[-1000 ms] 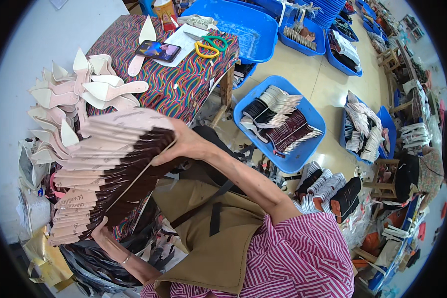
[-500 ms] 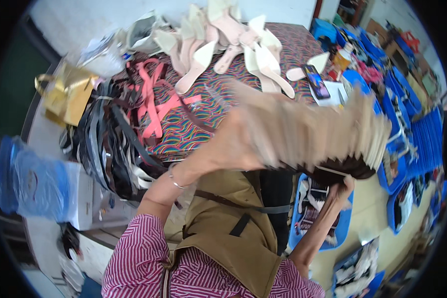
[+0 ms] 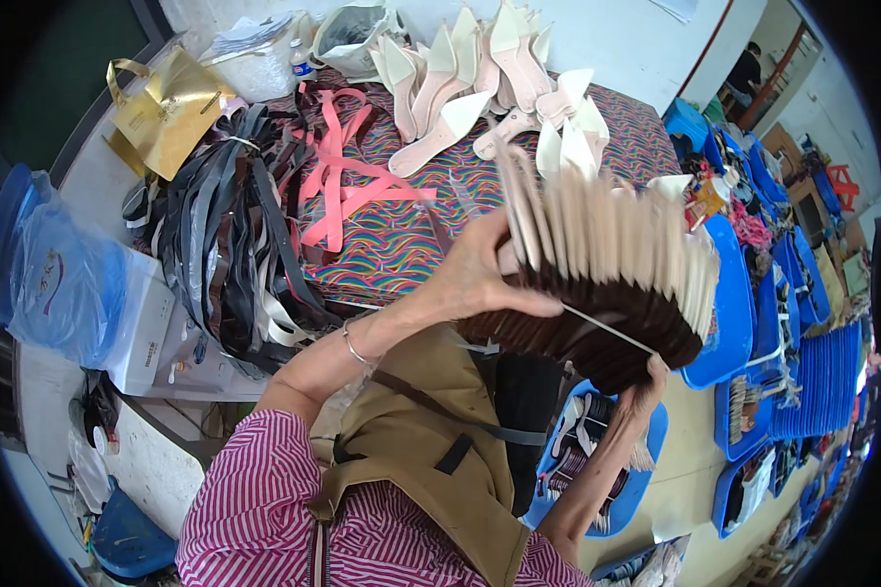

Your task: The recorder assembles components of women's shoes, including applying trim and organizing insoles.

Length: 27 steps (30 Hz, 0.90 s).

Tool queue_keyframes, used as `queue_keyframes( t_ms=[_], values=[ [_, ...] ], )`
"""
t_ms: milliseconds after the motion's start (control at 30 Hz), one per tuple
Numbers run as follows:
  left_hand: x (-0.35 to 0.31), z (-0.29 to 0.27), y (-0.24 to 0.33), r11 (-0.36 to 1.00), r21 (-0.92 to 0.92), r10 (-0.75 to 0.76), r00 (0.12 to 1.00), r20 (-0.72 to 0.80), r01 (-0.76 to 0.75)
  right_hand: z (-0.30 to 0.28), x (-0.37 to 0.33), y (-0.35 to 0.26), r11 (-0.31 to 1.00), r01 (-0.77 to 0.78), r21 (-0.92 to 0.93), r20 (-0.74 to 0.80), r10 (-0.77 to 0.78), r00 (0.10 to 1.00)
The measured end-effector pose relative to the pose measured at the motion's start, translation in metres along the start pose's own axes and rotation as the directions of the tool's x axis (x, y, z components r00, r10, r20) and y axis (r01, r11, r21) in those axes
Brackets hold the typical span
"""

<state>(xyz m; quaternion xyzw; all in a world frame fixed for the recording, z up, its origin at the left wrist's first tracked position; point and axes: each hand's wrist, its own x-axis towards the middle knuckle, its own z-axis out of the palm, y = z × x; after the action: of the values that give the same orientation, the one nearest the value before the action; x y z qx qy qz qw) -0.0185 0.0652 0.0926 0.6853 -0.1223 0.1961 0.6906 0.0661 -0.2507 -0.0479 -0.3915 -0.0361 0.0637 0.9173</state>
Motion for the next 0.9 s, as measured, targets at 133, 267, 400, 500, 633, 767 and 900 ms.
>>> queue_keyframes(
  t_ms=[133,267,400,500,633,767,900],
  values=[
    [-0.007,-0.048,-0.028,0.943,-0.169,-0.310,0.940,-0.141,0.286,0.050,0.054,0.028,0.968,-0.050,-0.244,0.074,0.070,0.995],
    [-0.019,-0.080,-0.065,0.894,-0.331,-0.404,0.862,-0.306,0.302,0.095,0.096,0.057,0.905,-0.197,-0.377,0.144,0.267,0.953],
    [-0.019,-0.086,-0.080,0.857,-0.439,-0.461,0.781,-0.422,0.269,0.106,0.134,0.083,0.793,-0.309,-0.525,0.167,0.452,0.876],
    [-0.016,-0.092,-0.089,0.855,-0.434,-0.461,0.802,-0.380,0.286,0.110,0.145,0.086,0.703,-0.278,-0.654,0.112,0.454,0.884],
    [-0.017,-0.107,-0.089,0.720,-0.630,-0.528,0.819,-0.224,0.292,0.163,0.102,0.083,-0.410,0.352,-0.841,0.494,-0.320,0.808],
    [-0.011,-0.107,-0.070,0.652,-0.705,-0.518,0.843,-0.145,0.279,0.249,0.019,0.096,0.129,0.563,-0.816,0.568,0.004,0.823],
    [-0.013,-0.112,-0.079,0.555,-0.778,-0.560,0.824,-0.086,0.296,0.268,-0.011,0.136,-0.257,0.673,-0.693,0.656,0.161,0.737]
  ],
)
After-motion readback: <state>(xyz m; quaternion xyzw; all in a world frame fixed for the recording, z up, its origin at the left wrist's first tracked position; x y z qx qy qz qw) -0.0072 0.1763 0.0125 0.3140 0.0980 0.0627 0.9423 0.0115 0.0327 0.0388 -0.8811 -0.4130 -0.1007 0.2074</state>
